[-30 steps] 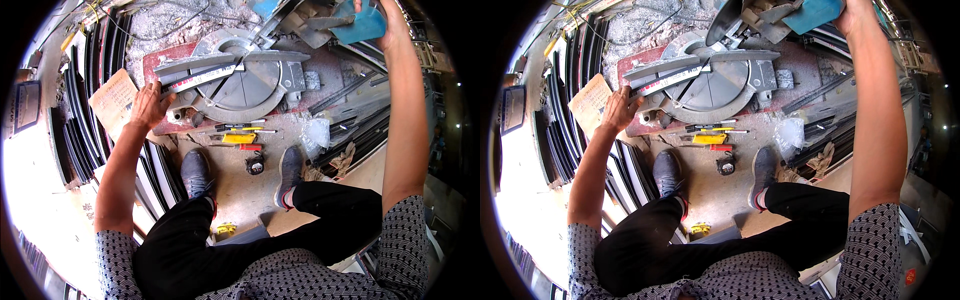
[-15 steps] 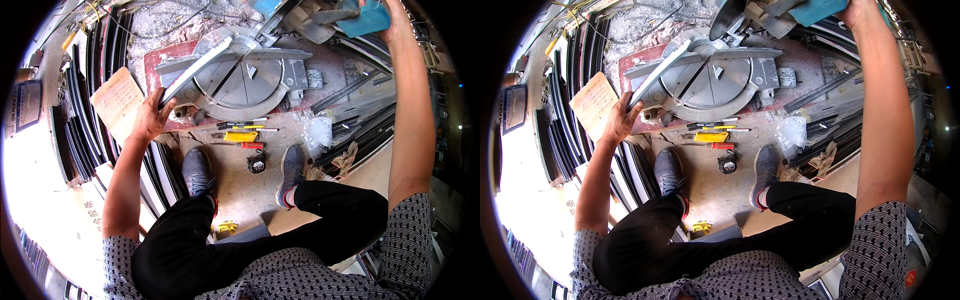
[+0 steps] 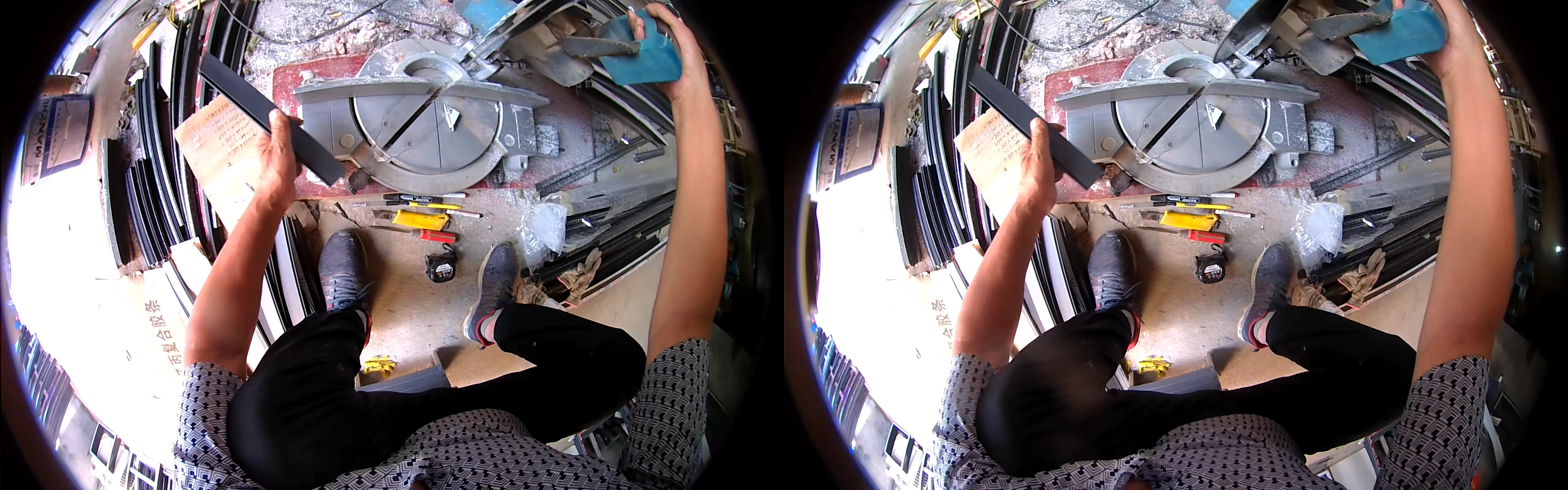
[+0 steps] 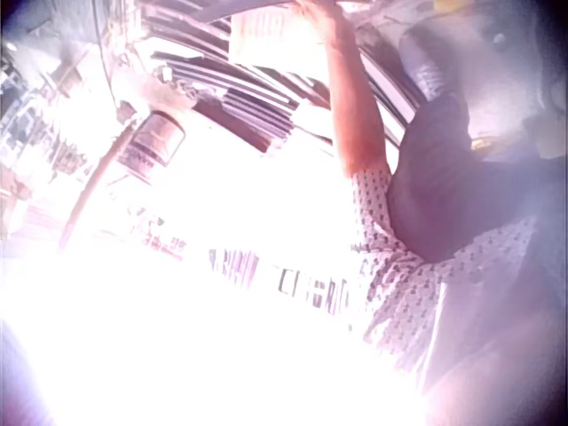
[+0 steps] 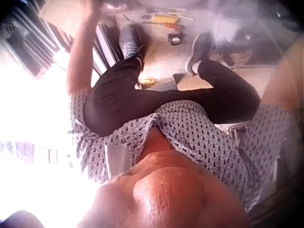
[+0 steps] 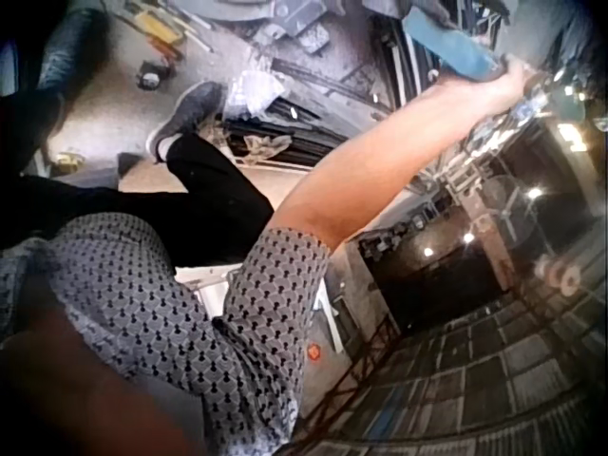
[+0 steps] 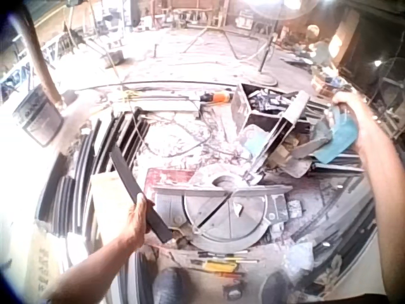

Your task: The person uses a miter saw to cut several metal profiles. They position the profiles on the saw's base, lower the blade to cut, and then remove the cut pieces. The person repeats this process for multiple profiles, occasionally adjusting the saw or the material.

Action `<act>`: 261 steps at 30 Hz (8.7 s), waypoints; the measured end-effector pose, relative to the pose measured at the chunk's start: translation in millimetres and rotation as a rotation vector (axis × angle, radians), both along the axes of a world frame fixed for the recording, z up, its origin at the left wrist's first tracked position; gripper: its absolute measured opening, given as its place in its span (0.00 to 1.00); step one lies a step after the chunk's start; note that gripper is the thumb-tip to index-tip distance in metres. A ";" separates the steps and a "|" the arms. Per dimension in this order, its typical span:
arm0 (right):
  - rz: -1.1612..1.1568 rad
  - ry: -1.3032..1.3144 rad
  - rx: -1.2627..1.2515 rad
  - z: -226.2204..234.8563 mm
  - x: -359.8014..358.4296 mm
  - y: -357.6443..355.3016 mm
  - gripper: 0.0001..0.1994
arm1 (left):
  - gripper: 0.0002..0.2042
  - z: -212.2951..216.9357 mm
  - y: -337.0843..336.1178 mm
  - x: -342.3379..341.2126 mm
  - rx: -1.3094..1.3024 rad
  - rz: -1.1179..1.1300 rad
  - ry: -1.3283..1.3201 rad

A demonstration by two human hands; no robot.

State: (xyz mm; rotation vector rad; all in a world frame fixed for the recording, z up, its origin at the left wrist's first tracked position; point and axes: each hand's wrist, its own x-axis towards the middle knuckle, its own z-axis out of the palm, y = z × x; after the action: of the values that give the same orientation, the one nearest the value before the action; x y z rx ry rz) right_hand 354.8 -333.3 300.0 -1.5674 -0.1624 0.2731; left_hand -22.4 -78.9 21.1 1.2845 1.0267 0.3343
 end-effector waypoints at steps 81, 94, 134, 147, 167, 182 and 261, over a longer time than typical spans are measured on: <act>0.103 -0.097 -0.112 -5.0 15.1 -10.8 0.08 | 0.38 -41.1 55.4 35.8 1.101 -0.592 0.391; 0.138 -0.090 -0.080 -5.7 13.1 -8.8 0.07 | 0.39 -53.0 59.4 37.3 1.120 -0.593 0.382; 0.099 -0.127 -0.181 -3.2 0.9 -9.4 0.09 | 0.34 -31.7 53.4 40.6 0.954 -0.628 0.459; -0.014 -0.199 -0.046 -35.0 -109.0 -7.8 0.12 | 0.35 -38.2 56.0 41.8 0.944 -0.639 0.453; -0.019 -0.531 -0.022 -131.6 -263.6 25.8 0.27 | 0.35 -30.3 53.4 38.8 0.975 -0.630 0.516; -0.054 -0.600 -0.056 -154.0 -278.9 27.3 0.34 | 0.37 -31.1 51.4 41.0 1.018 -0.623 0.566; -0.041 -0.363 0.107 -157.1 -296.6 30.5 0.36 | 0.38 -27.8 53.0 39.8 1.000 -0.620 0.555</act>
State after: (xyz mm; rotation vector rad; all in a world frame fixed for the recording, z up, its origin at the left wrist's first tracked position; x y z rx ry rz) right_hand 58.2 -302.8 143.0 -1.5008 -0.4205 -0.0545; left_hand 17.4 -25.9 -6.8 2.6218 0.8474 -0.0286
